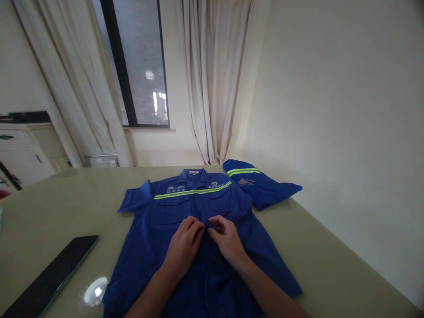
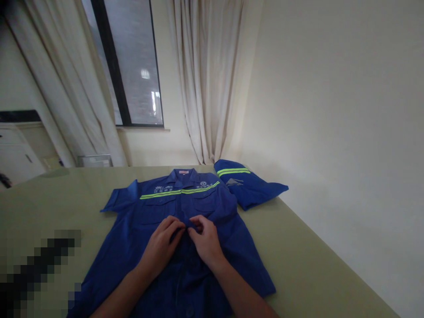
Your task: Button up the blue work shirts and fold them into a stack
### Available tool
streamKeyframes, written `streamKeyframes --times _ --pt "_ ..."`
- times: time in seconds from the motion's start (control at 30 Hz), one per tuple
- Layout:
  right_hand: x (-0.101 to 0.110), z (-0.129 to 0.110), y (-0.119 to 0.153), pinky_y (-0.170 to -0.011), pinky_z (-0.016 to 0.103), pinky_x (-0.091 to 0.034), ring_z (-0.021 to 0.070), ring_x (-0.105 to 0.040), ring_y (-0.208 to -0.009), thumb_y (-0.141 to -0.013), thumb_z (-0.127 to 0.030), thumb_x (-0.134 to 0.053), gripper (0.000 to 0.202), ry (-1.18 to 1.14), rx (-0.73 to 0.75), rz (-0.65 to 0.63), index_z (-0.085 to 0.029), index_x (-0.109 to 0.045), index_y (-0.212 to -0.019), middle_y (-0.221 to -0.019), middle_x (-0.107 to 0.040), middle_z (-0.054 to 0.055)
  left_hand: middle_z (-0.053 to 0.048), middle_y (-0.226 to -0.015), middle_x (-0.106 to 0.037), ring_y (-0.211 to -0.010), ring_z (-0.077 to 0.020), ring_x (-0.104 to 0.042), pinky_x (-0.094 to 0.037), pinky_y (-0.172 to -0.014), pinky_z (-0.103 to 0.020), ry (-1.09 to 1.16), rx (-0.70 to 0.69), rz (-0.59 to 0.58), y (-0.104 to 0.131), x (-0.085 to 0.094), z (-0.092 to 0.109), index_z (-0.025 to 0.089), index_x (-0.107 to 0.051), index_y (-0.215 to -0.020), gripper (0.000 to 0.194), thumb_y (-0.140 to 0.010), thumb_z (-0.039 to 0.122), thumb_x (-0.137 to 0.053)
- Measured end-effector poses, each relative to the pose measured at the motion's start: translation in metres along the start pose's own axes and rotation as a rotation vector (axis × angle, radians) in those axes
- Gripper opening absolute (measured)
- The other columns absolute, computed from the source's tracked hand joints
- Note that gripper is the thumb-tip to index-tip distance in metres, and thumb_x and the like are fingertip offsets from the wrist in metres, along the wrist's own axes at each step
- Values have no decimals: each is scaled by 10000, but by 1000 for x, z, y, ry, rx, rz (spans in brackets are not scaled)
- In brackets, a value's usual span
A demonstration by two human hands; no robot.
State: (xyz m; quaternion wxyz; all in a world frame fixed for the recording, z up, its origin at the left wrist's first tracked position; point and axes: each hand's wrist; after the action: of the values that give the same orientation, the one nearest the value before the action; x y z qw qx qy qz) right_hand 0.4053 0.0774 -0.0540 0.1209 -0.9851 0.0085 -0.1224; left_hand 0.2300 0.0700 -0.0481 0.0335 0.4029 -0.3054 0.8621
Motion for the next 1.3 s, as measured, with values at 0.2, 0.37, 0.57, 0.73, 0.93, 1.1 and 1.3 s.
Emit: streamKeyframes --times 0.2,0.37,0.57,0.73,0.93,1.1,1.3 --pt "-2 -5 3 -699 293 -511 209 -671 -776 -843 -341 -671 150 45 42 57 -199 -697 -884 -832 -732 38 -48 -1037 -640 -982 -211 -627 -545 -919 -361 -71 -30 14 2 -1 -2 252 -686 -1025 183 -995 231 -506" --pt "-3 -7 4 -668 278 -473 190 -635 -724 -899 -399 -630 223 61 39 83 -198 -672 -812 -760 -687 18 -28 -1011 -676 -954 -204 -652 -534 -935 -369 -81 -36 -5 1 -2 -1 263 -677 -1027 195 -989 190 -501" --pt "-3 -9 6 -658 279 -460 190 -626 -718 -823 -314 -691 142 144 66 24 -198 -733 -894 -796 -715 17 -31 -991 -699 -966 -207 -666 -542 -895 -350 -29 37 -4 2 -3 -4 260 -660 -1029 198 -1015 233 -465" --pt "-4 -12 8 -724 302 -498 209 -657 -766 -846 -288 -638 155 167 122 70 -205 -749 -916 -848 -740 42 -28 -1012 -685 -966 -190 -663 -540 -883 -316 24 31 -25 1 1 1 288 -670 -1104 251 -1027 249 -435" --pt "-3 -13 8 -760 315 -521 224 -683 -816 -889 -324 -597 208 79 95 32 -209 -760 -947 -877 -753 52 -29 -1002 -662 -928 -182 -660 -541 -862 -298 52 75 -23 1 1 2 290 -658 -1101 263 -1035 271 -403" --pt "-2 -9 3 -744 299 -518 220 -688 -823 -895 -364 -597 228 -64 29 -63 -197 -751 -917 -845 -739 43 -21 -980 -681 -928 -189 -674 -533 -848 -311 132 89 -7 1 -1 -3 272 -651 -1039 214 -1019 263 -438" --pt "-3 -14 8 -682 271 -482 176 -633 -734 -855 -222 -626 89 87 126 -33 -197 -707 -880 -833 -677 21 -23 -964 -709 -910 -196 -683 -523 -828 -314 298 161 -40 2 2 5 264 -616 -1035 200 -1026 354 -437"
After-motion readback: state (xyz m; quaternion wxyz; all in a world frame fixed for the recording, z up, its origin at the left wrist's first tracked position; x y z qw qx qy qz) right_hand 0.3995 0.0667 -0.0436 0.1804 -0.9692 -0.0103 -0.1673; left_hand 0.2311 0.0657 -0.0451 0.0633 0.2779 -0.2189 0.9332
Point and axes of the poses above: each hand's wrist, its own y-axis away from the middle knuckle, its own x-axis out of the back of the hand, z = x × y
